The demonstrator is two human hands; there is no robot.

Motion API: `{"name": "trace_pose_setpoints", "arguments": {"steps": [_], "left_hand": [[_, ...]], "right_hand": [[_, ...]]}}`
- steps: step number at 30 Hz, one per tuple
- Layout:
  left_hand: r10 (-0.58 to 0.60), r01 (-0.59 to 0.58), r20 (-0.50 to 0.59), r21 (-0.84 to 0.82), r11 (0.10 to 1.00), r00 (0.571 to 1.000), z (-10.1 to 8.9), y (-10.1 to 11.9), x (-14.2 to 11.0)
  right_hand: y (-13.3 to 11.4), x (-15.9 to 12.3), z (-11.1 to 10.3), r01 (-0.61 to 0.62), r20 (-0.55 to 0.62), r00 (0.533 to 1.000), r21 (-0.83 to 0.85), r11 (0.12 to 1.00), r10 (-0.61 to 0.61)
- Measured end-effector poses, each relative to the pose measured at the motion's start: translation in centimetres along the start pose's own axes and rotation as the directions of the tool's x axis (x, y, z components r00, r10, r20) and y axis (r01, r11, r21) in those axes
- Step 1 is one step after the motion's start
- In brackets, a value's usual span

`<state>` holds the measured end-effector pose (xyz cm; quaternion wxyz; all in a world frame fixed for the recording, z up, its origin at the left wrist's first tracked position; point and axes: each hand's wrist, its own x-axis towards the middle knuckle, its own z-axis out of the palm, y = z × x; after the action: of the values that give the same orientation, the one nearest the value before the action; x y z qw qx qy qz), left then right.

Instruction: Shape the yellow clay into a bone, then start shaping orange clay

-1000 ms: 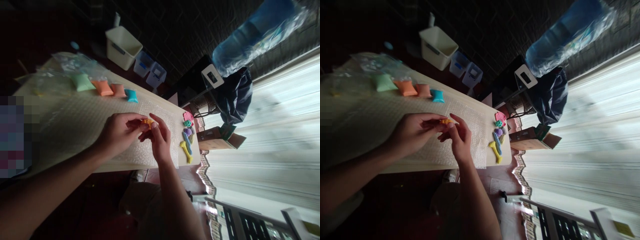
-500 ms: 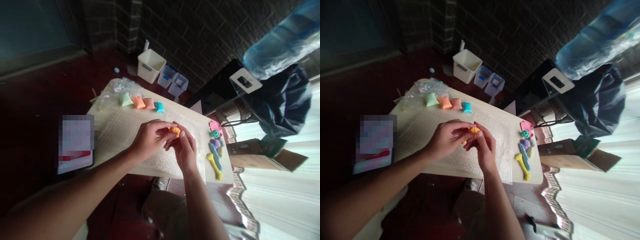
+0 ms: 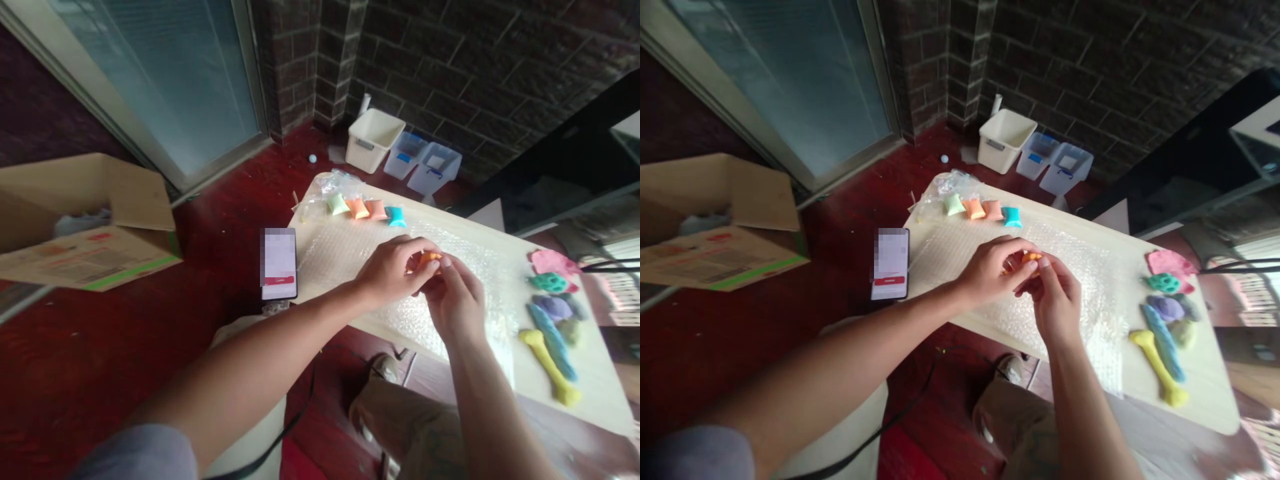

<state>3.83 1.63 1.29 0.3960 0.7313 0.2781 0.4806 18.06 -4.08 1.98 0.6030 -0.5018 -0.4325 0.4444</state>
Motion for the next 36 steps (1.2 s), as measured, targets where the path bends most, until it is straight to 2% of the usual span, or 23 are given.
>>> {"name": "trace_pose_setpoints", "arguments": {"steps": [5,10,13,18,23,30,36], "left_hand": [[-0.001,0.002,-0.007,0.1,0.995,1.0,0.2,2.0,-0.3],[-0.009,0.017,-0.059,0.121,0.993,0.998,0.7,4.7,-1.2],[-0.008,0.014,-0.042,0.137,0.99,0.999,0.5,6.3,-1.5],[0.026,-0.032,0.039,0.177,0.984,0.999,-1.1,8.4,-2.1],[-0.019,-0.002,0.094,0.22,0.975,0.995,-2.3,9.6,-3.6],[-0.001,-0.022,0.111,0.204,0.979,0.994,-2.8,10.6,-3.7],[-0.002,-0.014,0.103,0.156,0.988,0.995,-1.9,10.4,-3.5]], "right_hand": [[-0.9,-0.7,0.4,0.03,0.006,1.0,0.041,0.999,-0.031],[-2.2,-1.7,0.7,0.071,-0.037,0.997,0.097,0.993,-0.068],[-3.1,-2.7,0.7,0.075,-0.036,0.997,0.128,0.989,-0.071],[-4.3,-4.9,0.6,0.032,0.074,0.996,0.176,0.984,-0.045],[-4.8,-7.4,0.5,-0.041,0.178,0.984,0.142,0.989,0.015],[-5.1,-8.4,0.7,-0.014,0.127,0.992,0.129,0.992,-0.002],[-5.3,-8.4,0.4,-0.006,0.097,0.995,0.152,0.988,-0.008]]}}
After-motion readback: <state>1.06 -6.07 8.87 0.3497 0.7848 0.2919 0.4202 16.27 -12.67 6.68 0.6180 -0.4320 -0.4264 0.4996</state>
